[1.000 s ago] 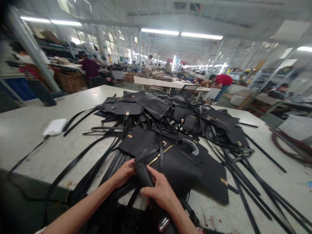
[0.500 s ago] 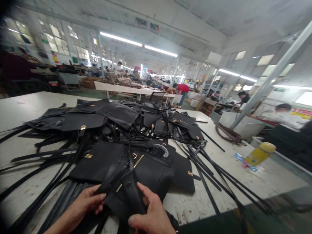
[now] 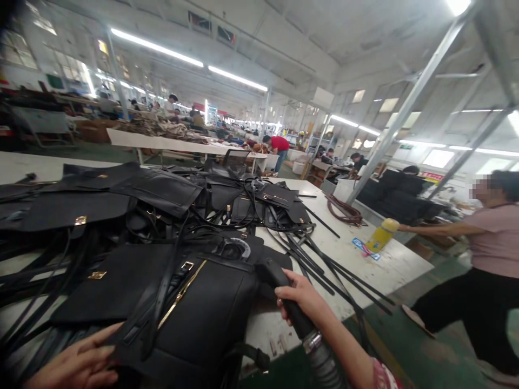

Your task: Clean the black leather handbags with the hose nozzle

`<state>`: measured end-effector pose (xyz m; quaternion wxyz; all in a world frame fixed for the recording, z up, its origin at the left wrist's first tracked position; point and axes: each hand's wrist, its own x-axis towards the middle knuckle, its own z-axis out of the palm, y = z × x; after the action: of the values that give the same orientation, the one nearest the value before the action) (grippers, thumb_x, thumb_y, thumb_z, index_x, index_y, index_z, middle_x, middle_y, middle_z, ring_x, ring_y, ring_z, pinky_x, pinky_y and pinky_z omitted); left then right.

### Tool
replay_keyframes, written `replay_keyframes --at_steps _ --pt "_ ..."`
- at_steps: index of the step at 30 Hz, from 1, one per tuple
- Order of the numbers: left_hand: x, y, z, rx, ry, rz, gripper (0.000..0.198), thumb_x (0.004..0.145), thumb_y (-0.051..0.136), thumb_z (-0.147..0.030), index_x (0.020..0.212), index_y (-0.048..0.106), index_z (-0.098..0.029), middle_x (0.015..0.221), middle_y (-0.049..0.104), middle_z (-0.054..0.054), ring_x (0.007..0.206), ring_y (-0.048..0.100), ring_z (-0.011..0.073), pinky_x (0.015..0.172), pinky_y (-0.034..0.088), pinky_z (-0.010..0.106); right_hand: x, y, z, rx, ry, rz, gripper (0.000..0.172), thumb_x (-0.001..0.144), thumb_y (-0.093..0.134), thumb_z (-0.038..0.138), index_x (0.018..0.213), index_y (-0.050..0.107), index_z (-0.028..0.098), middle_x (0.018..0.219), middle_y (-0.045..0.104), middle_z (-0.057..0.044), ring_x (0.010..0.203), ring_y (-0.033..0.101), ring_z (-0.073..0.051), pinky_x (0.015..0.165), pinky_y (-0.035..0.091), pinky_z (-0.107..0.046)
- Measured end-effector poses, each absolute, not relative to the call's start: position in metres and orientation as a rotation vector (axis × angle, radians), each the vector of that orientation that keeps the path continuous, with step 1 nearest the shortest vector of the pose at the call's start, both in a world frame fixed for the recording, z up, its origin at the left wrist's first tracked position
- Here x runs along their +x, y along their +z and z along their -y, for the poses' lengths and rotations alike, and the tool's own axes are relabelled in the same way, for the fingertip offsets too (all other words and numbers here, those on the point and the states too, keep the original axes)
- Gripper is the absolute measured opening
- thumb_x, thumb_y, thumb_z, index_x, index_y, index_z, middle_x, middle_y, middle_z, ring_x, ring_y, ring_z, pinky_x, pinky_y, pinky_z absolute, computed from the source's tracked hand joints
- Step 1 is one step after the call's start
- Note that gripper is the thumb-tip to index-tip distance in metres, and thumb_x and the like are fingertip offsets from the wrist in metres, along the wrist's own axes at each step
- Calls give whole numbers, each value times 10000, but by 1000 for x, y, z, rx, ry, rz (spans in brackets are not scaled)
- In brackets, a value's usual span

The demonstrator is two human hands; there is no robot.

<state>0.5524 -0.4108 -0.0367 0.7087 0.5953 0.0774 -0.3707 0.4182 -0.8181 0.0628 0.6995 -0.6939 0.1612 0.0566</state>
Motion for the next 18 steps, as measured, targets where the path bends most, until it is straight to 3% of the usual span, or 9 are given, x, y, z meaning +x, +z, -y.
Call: replay_keyframes --at_steps 3,6,13,18 --pt "559 -16 428 1366 -752 -171 450 544 748 -384 941 627 -210 891 694 49 844 634 261 679 523 328 434 64 823 -1552 275 -313 470 678 587 316 1097 424 178 601 582 18 400 536 -112 349 433 -197" --pt "551 -11 454 1475 -717 -36 410 484 782 -333 838 649 -174 775 697 40 734 640 241 608 507 291 459 63 817 -1559 418 -270 399 666 586 303 1021 455 178 592 587 13 394 546 -119 347 433 -197" --pt "523 -34 484 1394 -852 339 287 570 709 -325 800 690 -156 689 662 23 690 584 206 653 458 284 550 69 781 -1592 647 -164 250 660 593 241 879 494 174 562 616 -10 406 578 -149 357 455 -216" --pt "531 -54 481 1477 -809 475 257 559 687 -307 782 699 -180 686 650 19 759 564 237 712 450 314 609 65 735 -1644 672 -146 157 666 603 215 778 507 161 485 603 -15 400 586 -176 368 472 -247"
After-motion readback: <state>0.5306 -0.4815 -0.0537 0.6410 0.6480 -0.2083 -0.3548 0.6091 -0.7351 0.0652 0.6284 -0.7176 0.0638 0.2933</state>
